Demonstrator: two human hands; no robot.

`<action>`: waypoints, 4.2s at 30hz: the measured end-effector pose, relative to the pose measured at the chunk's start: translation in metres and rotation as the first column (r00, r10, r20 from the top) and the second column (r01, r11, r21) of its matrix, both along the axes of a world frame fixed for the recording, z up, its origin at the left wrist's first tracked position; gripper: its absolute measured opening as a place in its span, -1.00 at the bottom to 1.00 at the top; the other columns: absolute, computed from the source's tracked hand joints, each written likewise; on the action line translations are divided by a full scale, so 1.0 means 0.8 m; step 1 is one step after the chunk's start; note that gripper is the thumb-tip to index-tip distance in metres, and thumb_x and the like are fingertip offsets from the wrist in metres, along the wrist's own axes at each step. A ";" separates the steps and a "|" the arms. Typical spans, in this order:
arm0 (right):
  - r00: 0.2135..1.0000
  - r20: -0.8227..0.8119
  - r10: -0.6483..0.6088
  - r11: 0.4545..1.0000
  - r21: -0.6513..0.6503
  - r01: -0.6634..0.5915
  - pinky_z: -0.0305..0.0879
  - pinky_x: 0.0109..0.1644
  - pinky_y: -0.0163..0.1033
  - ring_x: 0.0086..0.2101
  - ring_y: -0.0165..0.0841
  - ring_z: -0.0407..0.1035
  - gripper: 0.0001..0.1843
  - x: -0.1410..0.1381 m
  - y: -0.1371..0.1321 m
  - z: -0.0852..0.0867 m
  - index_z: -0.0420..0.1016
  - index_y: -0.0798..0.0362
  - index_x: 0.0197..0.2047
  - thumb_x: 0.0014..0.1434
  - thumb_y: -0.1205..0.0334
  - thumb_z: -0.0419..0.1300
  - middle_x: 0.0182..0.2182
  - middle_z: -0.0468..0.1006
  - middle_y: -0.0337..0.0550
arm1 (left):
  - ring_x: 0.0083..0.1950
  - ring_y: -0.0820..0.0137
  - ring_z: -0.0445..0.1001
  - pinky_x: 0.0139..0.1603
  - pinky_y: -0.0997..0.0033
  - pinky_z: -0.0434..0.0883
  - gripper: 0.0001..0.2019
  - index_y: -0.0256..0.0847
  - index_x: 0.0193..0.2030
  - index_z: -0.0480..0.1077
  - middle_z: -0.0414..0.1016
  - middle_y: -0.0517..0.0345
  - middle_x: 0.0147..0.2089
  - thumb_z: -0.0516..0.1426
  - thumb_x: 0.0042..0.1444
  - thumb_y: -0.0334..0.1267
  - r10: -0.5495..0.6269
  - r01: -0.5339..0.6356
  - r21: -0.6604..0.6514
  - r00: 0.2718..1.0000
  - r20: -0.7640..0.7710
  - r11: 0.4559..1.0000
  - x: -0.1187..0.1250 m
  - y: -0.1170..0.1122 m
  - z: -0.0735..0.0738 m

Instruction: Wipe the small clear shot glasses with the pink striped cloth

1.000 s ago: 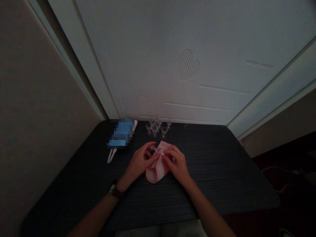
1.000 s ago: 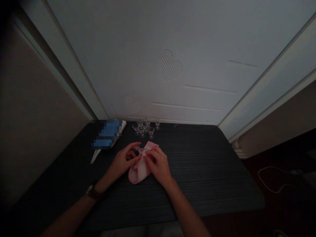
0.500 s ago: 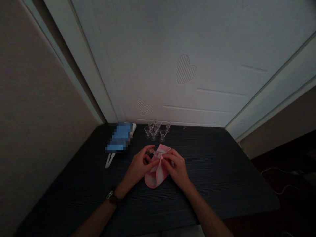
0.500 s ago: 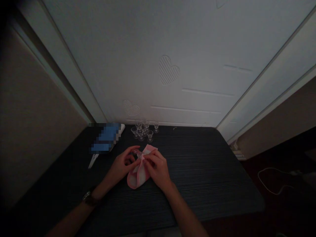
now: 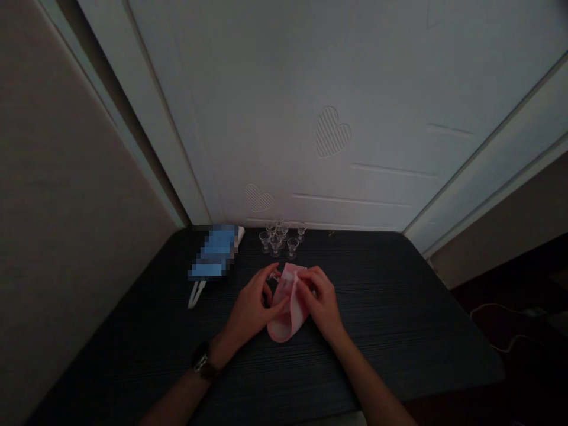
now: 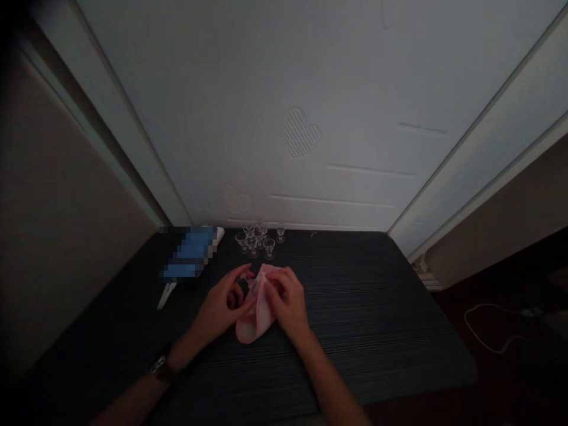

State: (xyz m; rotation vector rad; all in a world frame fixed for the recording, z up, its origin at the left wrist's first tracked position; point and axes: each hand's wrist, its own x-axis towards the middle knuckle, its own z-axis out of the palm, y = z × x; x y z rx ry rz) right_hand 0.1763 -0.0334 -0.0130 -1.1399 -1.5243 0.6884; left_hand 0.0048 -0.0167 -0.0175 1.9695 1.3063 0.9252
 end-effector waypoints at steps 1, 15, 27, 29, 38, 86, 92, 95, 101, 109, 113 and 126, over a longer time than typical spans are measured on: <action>0.999 0.015 0.042 0.999 -0.004 -0.042 0.25 -0.25 -0.29 -0.31 -0.37 0.31 -0.84 -0.002 0.000 -0.002 0.46 0.02 -0.19 0.15 0.32 0.12 -0.29 0.37 -0.16 | -0.47 0.50 0.35 -0.39 0.41 0.42 -0.39 -0.12 0.21 0.10 0.38 0.07 -0.01 0.16 -0.01 -0.16 0.003 -0.003 0.005 1.000 0.003 1.000 0.000 0.000 0.001; 0.985 0.165 0.044 0.998 0.042 -0.052 0.31 -0.11 -0.25 -0.19 -0.35 0.32 -0.67 -0.004 0.000 -0.005 0.46 -0.01 -0.11 0.09 0.48 0.08 -0.16 0.33 -0.11 | -0.50 0.52 0.35 -0.42 0.43 0.41 -0.37 -0.12 0.22 0.09 0.40 0.06 0.01 0.16 -0.03 -0.20 0.021 -0.021 0.023 1.000 -0.007 1.000 -0.002 0.002 -0.001; 0.953 0.301 0.026 0.999 0.020 -0.033 0.30 -0.08 -0.22 -0.19 -0.30 0.36 -0.68 -0.005 0.002 -0.017 0.41 0.01 -0.08 0.13 0.46 0.03 -0.20 0.46 -0.10 | -0.46 0.49 0.35 -0.34 0.39 0.43 -0.37 -0.10 0.23 0.06 0.35 0.05 0.06 0.15 -0.01 -0.23 -0.009 0.010 0.026 0.999 -0.037 1.000 -0.001 0.001 0.003; 0.952 0.305 0.005 0.999 0.031 -0.015 0.30 -0.09 -0.23 -0.20 -0.30 0.37 -0.69 -0.005 0.001 -0.017 0.41 0.01 -0.09 0.13 0.46 0.02 -0.21 0.46 -0.11 | -0.44 0.48 0.36 -0.34 0.39 0.43 -0.36 -0.10 0.24 0.04 0.35 0.04 0.04 0.15 -0.01 -0.23 -0.013 0.014 0.021 0.999 -0.046 1.000 0.000 0.001 0.002; 0.943 0.326 -0.074 0.996 0.075 0.052 0.27 -0.26 -0.30 -0.32 -0.35 0.35 -0.83 -0.006 0.000 -0.017 0.40 0.02 -0.24 0.11 0.40 0.06 -0.33 0.41 -0.17 | -0.40 0.48 0.39 -0.35 0.39 0.44 -0.45 -0.09 0.19 0.10 0.24 0.05 0.09 0.11 0.02 -0.23 0.032 -0.029 0.041 0.998 -0.057 0.999 0.007 -0.003 0.003; 0.982 0.124 -0.139 0.982 -0.108 0.153 0.11 -0.38 -0.37 -0.48 -0.44 0.27 -0.90 -0.005 0.002 -0.014 0.36 0.04 -0.39 0.08 0.41 0.08 -0.50 0.40 -0.32 | -0.43 0.51 0.31 -0.40 0.45 0.35 -0.84 -0.15 -0.27 0.40 0.25 0.19 -0.20 0.15 0.06 -0.14 -0.038 0.043 0.119 0.998 -0.044 0.992 -0.005 0.008 0.002; 0.971 0.098 -0.218 0.965 -0.127 0.230 0.09 -0.43 -0.37 -0.52 -0.46 0.22 -0.90 -0.002 0.004 -0.013 0.35 0.04 -0.45 0.09 0.35 0.09 -0.55 0.36 -0.34 | -0.43 0.49 0.33 -0.41 0.47 0.35 -0.83 -0.15 -0.25 0.43 0.31 0.18 -0.23 0.14 0.07 -0.13 -0.018 0.027 0.145 0.998 -0.063 0.989 -0.009 0.007 0.003; 0.968 0.041 -0.246 0.953 -0.170 0.249 0.08 -0.46 -0.36 -0.54 -0.45 0.20 -0.92 0.005 0.009 -0.013 0.36 0.04 -0.43 0.09 0.31 0.09 -0.56 0.35 -0.33 | -0.42 0.47 0.33 -0.41 0.46 0.35 -0.83 -0.17 -0.27 0.42 0.34 0.17 -0.25 0.14 0.07 -0.13 0.074 -0.062 0.198 0.996 -0.049 0.978 -0.018 0.013 0.004; 0.977 -0.095 -0.190 0.977 -0.119 0.178 0.18 -0.32 -0.34 -0.37 -0.40 0.29 -0.90 0.008 0.016 -0.015 0.42 0.04 -0.32 0.07 0.35 0.10 -0.38 0.41 -0.25 | -0.39 0.44 0.37 -0.42 0.48 0.35 -0.81 -0.18 -0.30 0.41 0.37 0.16 -0.28 0.15 0.06 -0.11 0.145 -0.138 0.204 0.989 -0.017 0.969 -0.024 0.021 0.003; 0.989 -0.104 -0.107 0.991 -0.096 0.097 0.22 -0.28 -0.33 -0.32 -0.39 0.31 -0.89 0.000 0.013 -0.010 0.46 0.04 -0.31 0.10 0.37 0.11 -0.33 0.38 -0.21 | -0.42 0.46 0.37 -0.41 0.48 0.37 -0.79 -0.18 -0.28 0.42 0.38 0.16 -0.28 0.14 0.07 -0.09 0.093 -0.085 0.172 0.995 -0.034 0.981 -0.015 0.012 0.001; 0.999 -0.009 -0.033 0.998 -0.052 0.033 0.22 -0.21 -0.31 -0.28 -0.38 0.30 -0.89 -0.006 0.009 -0.005 0.46 0.05 -0.38 0.13 0.36 0.11 -0.32 0.38 -0.19 | -0.43 0.45 0.37 -0.42 0.47 0.37 -0.77 -0.18 -0.30 0.42 0.38 0.16 -0.29 0.14 0.06 -0.06 0.084 -0.074 0.168 0.995 -0.051 0.983 -0.014 0.014 -0.002; 0.983 -0.057 -0.175 0.976 -0.140 0.166 0.20 -0.40 -0.36 -0.47 -0.42 0.29 -0.87 0.003 0.008 -0.006 0.39 0.05 -0.22 0.11 0.29 0.10 -0.44 0.44 -0.27 | -0.42 0.46 0.36 -0.43 0.47 0.35 -0.83 -0.18 -0.29 0.41 0.37 0.17 -0.30 0.12 0.09 -0.14 0.094 -0.090 0.165 0.995 -0.018 0.982 -0.010 0.010 0.003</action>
